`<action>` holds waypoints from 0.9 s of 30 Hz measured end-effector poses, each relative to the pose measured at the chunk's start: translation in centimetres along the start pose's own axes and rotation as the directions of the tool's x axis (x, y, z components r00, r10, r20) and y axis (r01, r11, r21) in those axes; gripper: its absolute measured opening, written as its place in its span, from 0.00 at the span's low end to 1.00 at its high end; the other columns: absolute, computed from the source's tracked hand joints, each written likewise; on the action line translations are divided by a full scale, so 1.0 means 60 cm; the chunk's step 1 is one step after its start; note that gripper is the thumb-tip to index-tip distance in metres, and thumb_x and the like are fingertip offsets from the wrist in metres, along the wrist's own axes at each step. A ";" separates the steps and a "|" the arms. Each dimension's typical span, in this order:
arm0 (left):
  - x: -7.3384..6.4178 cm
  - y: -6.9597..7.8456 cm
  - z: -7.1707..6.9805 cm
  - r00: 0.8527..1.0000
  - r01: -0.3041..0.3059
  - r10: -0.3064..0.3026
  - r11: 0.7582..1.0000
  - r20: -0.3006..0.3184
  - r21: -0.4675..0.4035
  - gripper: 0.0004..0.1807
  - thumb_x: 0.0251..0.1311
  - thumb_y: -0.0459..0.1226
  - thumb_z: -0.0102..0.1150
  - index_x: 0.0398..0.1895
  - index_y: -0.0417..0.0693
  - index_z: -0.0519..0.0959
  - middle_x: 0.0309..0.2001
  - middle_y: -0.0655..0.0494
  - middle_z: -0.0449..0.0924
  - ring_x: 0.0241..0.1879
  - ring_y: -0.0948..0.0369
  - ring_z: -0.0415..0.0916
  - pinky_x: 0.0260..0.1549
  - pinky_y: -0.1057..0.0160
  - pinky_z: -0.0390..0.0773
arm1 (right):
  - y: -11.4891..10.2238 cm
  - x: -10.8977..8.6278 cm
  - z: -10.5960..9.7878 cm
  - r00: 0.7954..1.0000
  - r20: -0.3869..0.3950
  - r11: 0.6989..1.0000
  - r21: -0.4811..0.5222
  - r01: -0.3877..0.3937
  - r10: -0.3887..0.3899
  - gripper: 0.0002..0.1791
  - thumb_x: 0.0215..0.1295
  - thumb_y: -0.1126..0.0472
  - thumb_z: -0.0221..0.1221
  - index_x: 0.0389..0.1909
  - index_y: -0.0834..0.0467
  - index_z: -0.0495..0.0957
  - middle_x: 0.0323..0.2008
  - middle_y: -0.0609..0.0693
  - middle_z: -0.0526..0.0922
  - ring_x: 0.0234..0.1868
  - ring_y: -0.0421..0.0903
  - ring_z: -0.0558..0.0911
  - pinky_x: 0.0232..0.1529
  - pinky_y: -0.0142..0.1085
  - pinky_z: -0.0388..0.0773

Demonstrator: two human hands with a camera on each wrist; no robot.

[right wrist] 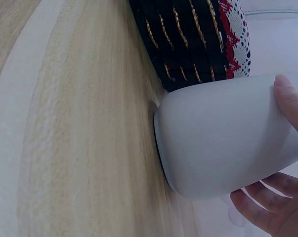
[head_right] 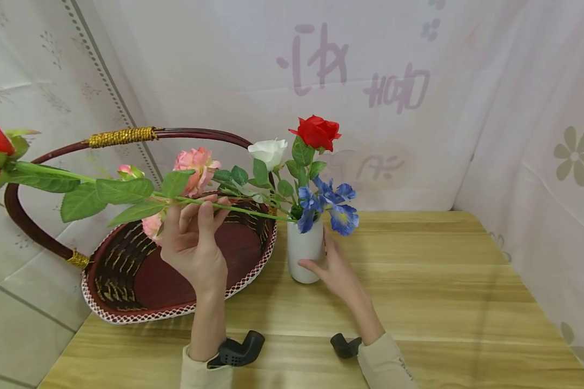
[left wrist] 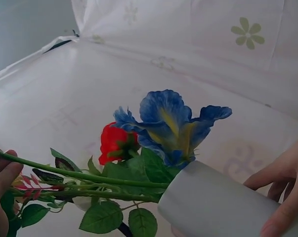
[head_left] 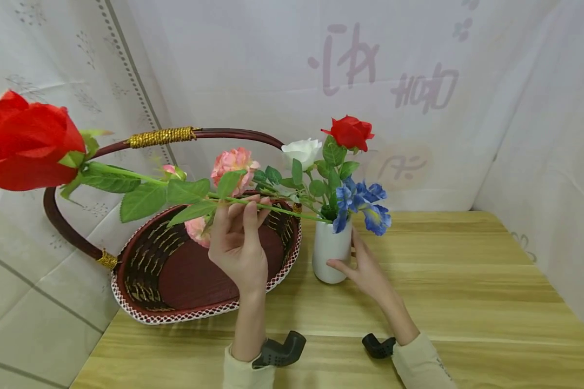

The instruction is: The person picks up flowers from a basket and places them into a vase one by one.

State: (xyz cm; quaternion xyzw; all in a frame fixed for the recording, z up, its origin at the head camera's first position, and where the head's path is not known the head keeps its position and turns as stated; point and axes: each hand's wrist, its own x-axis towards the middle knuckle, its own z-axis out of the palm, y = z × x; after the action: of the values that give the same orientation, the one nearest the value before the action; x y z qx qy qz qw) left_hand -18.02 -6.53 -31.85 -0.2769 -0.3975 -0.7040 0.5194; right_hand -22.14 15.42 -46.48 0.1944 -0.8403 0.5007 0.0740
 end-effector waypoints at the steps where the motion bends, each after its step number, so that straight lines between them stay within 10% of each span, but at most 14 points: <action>1: -0.001 -0.003 0.000 1.000 -0.002 0.002 1.000 0.008 0.001 0.14 0.65 0.20 0.58 0.53 0.27 0.80 0.38 0.34 0.84 0.38 0.45 0.86 0.42 0.46 0.85 | 0.000 0.000 -0.001 1.000 0.000 1.000 0.000 -0.002 0.002 0.58 0.64 0.45 0.68 0.82 0.51 0.38 0.74 0.61 0.60 0.70 0.57 0.68 0.63 0.54 0.74; 14: -0.024 -0.033 0.007 0.998 -0.011 0.001 0.990 0.070 0.142 0.16 0.65 0.19 0.57 0.55 0.20 0.76 0.38 0.35 0.82 0.38 0.51 0.86 0.39 0.53 0.87 | 0.002 0.001 -0.003 1.000 0.004 1.000 -0.008 0.003 -0.003 0.58 0.65 0.45 0.68 0.82 0.51 0.38 0.76 0.60 0.58 0.71 0.57 0.66 0.63 0.53 0.74; 21: -0.033 -0.047 0.015 0.993 -0.046 0.031 0.990 0.111 0.136 0.29 0.65 0.20 0.58 0.66 0.53 0.78 0.38 0.33 0.81 0.38 0.51 0.86 0.38 0.54 0.87 | 0.001 0.003 -0.002 1.000 0.001 1.000 -0.012 0.017 -0.017 0.58 0.64 0.46 0.68 0.82 0.51 0.39 0.75 0.60 0.60 0.70 0.56 0.68 0.63 0.53 0.74; 27: -0.040 -0.058 0.018 0.991 -0.048 0.027 0.985 0.131 0.166 0.24 0.64 0.20 0.59 0.62 0.44 0.80 0.37 0.34 0.82 0.37 0.54 0.86 0.36 0.55 0.87 | 0.002 0.002 -0.001 0.999 -0.003 0.999 -0.006 0.036 -0.036 0.57 0.64 0.46 0.69 0.82 0.49 0.39 0.75 0.59 0.59 0.71 0.56 0.67 0.62 0.53 0.75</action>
State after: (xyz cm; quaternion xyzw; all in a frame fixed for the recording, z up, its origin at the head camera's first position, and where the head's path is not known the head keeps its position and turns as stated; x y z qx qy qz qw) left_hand -20.62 -3.85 -34.17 -0.2841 -0.4831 -0.6385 0.5275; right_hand -22.30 15.47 -46.50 0.2085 -0.8381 0.4969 0.0847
